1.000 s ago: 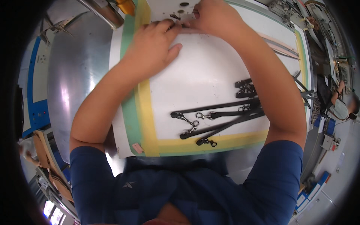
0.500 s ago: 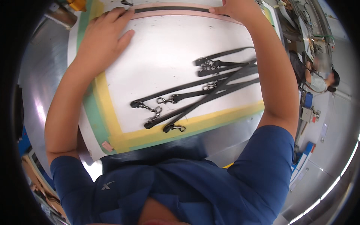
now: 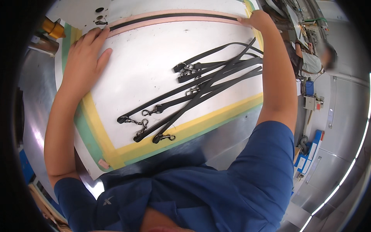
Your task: The recorder uses a sewing machine to process leather straps, feeding them through the machine and organizing finished pieces.
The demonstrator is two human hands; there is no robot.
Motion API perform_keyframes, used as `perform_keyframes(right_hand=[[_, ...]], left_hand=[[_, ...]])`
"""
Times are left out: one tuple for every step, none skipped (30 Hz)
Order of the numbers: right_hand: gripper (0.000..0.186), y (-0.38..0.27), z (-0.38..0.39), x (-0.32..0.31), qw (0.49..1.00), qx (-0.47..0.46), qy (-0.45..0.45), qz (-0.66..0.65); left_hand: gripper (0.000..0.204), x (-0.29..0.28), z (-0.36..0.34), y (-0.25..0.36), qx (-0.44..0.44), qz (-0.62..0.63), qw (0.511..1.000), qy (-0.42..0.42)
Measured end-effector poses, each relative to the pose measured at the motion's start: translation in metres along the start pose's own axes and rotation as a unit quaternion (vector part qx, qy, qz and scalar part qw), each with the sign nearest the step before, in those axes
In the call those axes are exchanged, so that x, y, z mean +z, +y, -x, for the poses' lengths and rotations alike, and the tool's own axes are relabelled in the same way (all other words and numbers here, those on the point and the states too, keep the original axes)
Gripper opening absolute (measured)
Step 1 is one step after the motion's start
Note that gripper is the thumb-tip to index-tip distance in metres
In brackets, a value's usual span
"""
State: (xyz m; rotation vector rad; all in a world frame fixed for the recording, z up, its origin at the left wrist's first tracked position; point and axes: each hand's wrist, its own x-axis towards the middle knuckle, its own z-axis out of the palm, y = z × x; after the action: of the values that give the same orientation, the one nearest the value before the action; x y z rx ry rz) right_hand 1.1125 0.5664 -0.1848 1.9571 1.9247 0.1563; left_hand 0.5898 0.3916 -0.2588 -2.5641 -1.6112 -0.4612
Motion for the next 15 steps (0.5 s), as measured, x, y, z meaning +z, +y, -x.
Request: perform_keyframes(right_hand=[[0.088,0.011,-0.003,0.004,0.999,0.013,-0.025,-0.016],[0.088,0.022,-0.009,0.012,1.0,0.014,-0.022,-0.017],[0.086,0.035,-0.013,0.02,0.999,0.029,-0.011,-0.024],[0.085,0.049,-0.017,0.027,0.998,0.045,0.001,-0.032],[0.085,0.057,-0.021,0.034,0.998,0.044,0.002,-0.034],[0.084,0.067,-0.022,0.037,0.996,0.071,0.006,-0.045],[0.083,0.077,-0.02,0.041,0.994,0.098,0.01,-0.056],[0.083,0.083,-0.019,0.053,0.993,0.099,0.016,-0.059],[0.075,0.091,-0.014,0.069,0.985,0.112,0.067,-0.111],[0.068,0.094,-0.009,0.074,0.972,0.121,0.116,-0.162],[0.048,0.063,0.002,0.063,0.972,0.133,0.14,-0.134],[0.048,0.059,0.016,0.062,0.971,0.132,0.146,-0.136],[0.04,0.052,0.023,0.067,0.956,0.108,0.172,-0.211],[0.033,0.047,0.034,0.073,0.935,0.086,0.196,-0.283],[0.032,0.032,0.049,0.067,0.942,0.082,0.172,-0.274]], left_hand=[[0.052,0.0,-0.001,0.0,0.002,-0.001,1.0,0.001],[0.052,0.0,-0.001,0.0,0.003,-0.003,1.0,0.004],[0.052,-0.001,-0.001,0.001,0.005,-0.003,1.0,0.008],[0.052,-0.001,-0.002,0.002,0.007,-0.004,1.0,0.013],[0.052,-0.001,0.0,0.002,0.007,-0.007,1.0,0.013],[0.053,-0.002,-0.001,0.002,0.007,-0.001,1.0,0.013],[0.053,-0.002,-0.002,0.002,0.007,0.005,1.0,0.012],[0.053,-0.001,-0.002,0.002,0.008,0.0,1.0,0.018],[0.052,0.003,-0.003,0.003,0.012,0.001,1.0,0.027],[0.05,0.005,-0.003,0.004,0.014,0.003,0.999,0.035],[0.051,0.001,0.003,0.005,-0.002,0.0,1.0,0.022],[0.051,0.001,0.001,0.007,-0.002,-0.004,1.0,0.027],[0.051,0.002,0.002,0.008,-0.004,-0.008,1.0,0.028],[0.051,0.003,0.001,0.009,-0.003,-0.01,1.0,0.029],[0.051,0.0,0.001,0.008,-0.004,-0.013,1.0,0.026]])
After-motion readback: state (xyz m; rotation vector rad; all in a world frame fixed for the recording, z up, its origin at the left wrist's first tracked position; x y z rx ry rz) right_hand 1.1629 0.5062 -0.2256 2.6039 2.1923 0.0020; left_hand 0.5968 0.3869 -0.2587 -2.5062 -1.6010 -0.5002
